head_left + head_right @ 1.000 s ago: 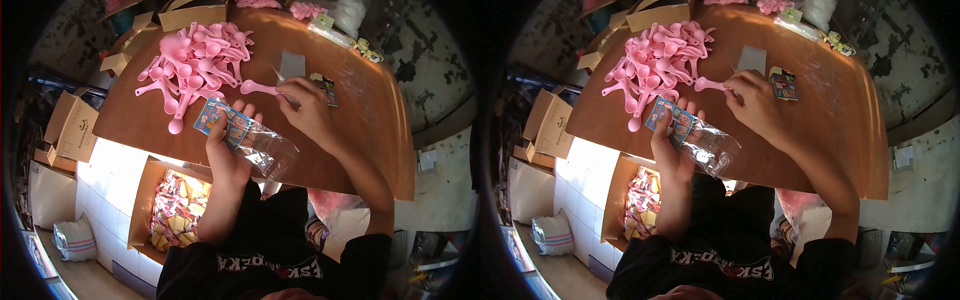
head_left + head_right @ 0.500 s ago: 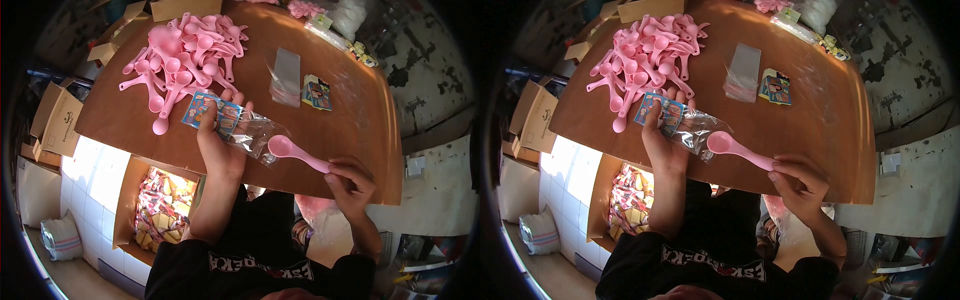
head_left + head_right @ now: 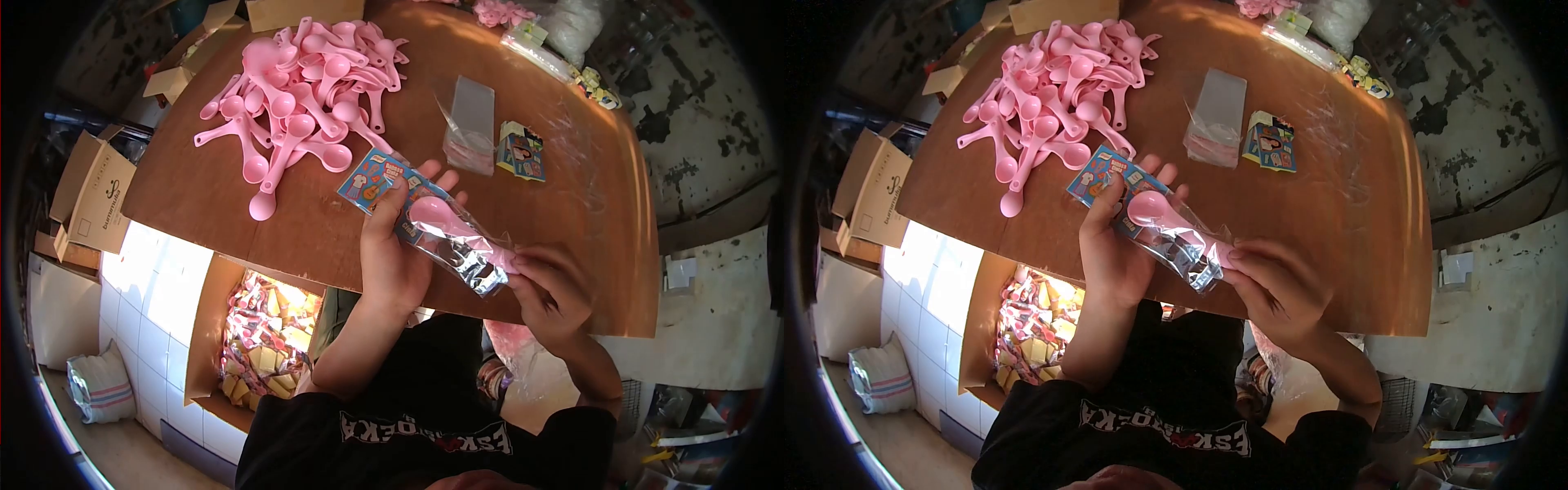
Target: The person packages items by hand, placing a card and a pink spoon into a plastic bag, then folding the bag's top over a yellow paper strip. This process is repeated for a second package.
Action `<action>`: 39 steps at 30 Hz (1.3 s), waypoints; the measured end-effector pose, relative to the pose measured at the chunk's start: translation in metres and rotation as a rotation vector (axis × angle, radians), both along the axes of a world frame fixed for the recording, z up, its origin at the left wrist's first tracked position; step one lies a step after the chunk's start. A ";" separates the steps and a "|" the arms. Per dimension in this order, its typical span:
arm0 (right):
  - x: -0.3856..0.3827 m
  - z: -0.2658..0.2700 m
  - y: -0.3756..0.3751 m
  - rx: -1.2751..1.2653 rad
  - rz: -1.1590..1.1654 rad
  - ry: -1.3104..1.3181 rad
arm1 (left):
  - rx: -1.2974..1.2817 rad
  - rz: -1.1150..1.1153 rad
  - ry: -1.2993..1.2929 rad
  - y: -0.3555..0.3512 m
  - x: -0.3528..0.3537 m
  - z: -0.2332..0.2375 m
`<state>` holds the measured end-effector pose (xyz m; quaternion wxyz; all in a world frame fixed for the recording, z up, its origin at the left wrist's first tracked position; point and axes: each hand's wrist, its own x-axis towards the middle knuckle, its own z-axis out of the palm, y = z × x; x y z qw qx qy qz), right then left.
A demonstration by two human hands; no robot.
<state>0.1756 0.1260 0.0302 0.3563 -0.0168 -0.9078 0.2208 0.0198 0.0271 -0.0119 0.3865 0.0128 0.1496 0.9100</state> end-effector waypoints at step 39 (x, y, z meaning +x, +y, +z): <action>-0.027 0.072 0.037 -0.301 0.099 -0.137 | -0.300 0.004 0.987 0.007 0.019 0.033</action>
